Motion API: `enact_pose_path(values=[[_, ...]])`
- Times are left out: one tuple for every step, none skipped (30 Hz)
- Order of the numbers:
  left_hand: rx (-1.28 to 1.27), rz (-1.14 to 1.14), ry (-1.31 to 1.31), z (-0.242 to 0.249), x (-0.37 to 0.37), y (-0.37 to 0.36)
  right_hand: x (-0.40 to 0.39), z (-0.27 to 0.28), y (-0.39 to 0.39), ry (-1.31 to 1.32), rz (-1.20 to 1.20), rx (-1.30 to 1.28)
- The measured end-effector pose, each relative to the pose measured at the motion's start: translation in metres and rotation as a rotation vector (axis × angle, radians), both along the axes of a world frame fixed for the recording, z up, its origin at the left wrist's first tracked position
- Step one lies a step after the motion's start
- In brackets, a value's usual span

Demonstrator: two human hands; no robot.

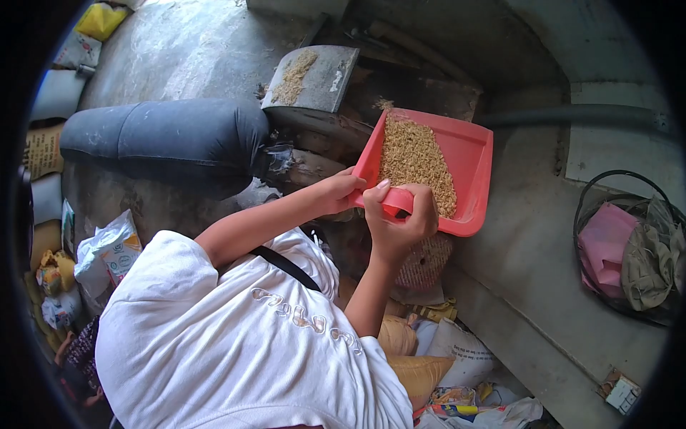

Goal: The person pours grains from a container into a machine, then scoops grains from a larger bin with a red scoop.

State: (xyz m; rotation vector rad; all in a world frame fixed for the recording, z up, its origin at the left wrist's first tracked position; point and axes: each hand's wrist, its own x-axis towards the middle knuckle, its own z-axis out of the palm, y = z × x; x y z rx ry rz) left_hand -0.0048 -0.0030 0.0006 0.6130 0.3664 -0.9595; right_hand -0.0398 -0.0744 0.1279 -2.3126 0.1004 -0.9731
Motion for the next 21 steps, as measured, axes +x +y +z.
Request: enact_pose_path(values=[[-0.028, 0.007, -0.007, -0.002, -0.001, -0.001, 0.0, 0.0, 0.0, -0.005, 0.0, 0.002], [-0.028, 0.007, -0.007, 0.0, -0.001, 0.0, 0.0, 0.001, 0.0, -0.005, 0.0, 0.002], [-0.021, 0.008, 0.0, 0.004, -0.001, 0.0, 0.0, 0.001, 0.0, 0.0, -0.002, -0.008], [-0.014, 0.007, 0.006, 0.006, 0.0, 0.0, 0.0, 0.002, -0.001, 0.005, -0.005, -0.018], [-0.015, 0.007, 0.005, 0.003, -0.001, -0.001, 0.0, 0.003, -0.001, 0.005, -0.005, -0.019], [-0.013, 0.001, 0.014, -0.002, -0.001, -0.002, 0.0, 0.003, -0.001, 0.004, -0.003, -0.02], [-0.012, -0.004, 0.023, -0.006, -0.002, -0.003, 0.001, 0.004, -0.001, 0.004, 0.0, -0.02], [-0.011, -0.003, 0.023, -0.005, -0.002, -0.003, 0.001, 0.003, -0.001, 0.003, 0.0, -0.02], [-0.02, -0.001, 0.022, -0.003, -0.002, -0.002, 0.001, 0.003, -0.001, 0.0, -0.002, -0.018], [-0.028, 0.0, 0.022, -0.002, -0.002, -0.002, 0.0, 0.002, -0.001, -0.003, -0.005, -0.016], [-0.028, -0.001, 0.022, -0.004, -0.003, -0.003, 0.0, 0.002, -0.001, -0.003, -0.005, -0.016], [-0.024, -0.001, 0.026, -0.007, -0.003, -0.004, 0.0, 0.003, -0.001, 0.002, -0.006, -0.009], [-0.021, -0.002, 0.029, -0.01, -0.003, -0.005, 0.0, 0.003, 0.0, 0.007, -0.007, -0.002], [-0.021, -0.002, 0.029, -0.009, -0.003, -0.005, 0.0, 0.003, 0.0, 0.007, -0.007, -0.002], [-0.013, -0.004, 0.038, -0.007, -0.004, -0.004, 0.0, 0.003, 0.0, 0.009, -0.011, -0.004], [-0.004, -0.007, 0.047, -0.007, -0.004, -0.004, 0.0, 0.003, 0.0, 0.011, -0.016, -0.006], [-0.004, -0.008, 0.047, -0.007, -0.004, -0.004, 0.0, 0.003, 0.0, 0.01, -0.017, -0.006], [-0.011, -0.011, 0.047, -0.007, -0.004, -0.004, -0.001, 0.003, 0.0, 0.015, -0.018, -0.008], [-0.019, -0.013, 0.048, -0.007, -0.005, -0.004, -0.001, 0.003, 0.0, 0.02, -0.02, -0.011], [-0.019, -0.012, 0.049, -0.008, -0.005, -0.005, -0.001, 0.003, 0.0, 0.021, -0.019, -0.011], [-0.036, -0.008, 0.05, -0.011, -0.006, -0.005, -0.001, 0.003, 0.0, 0.023, -0.018, -0.011]])
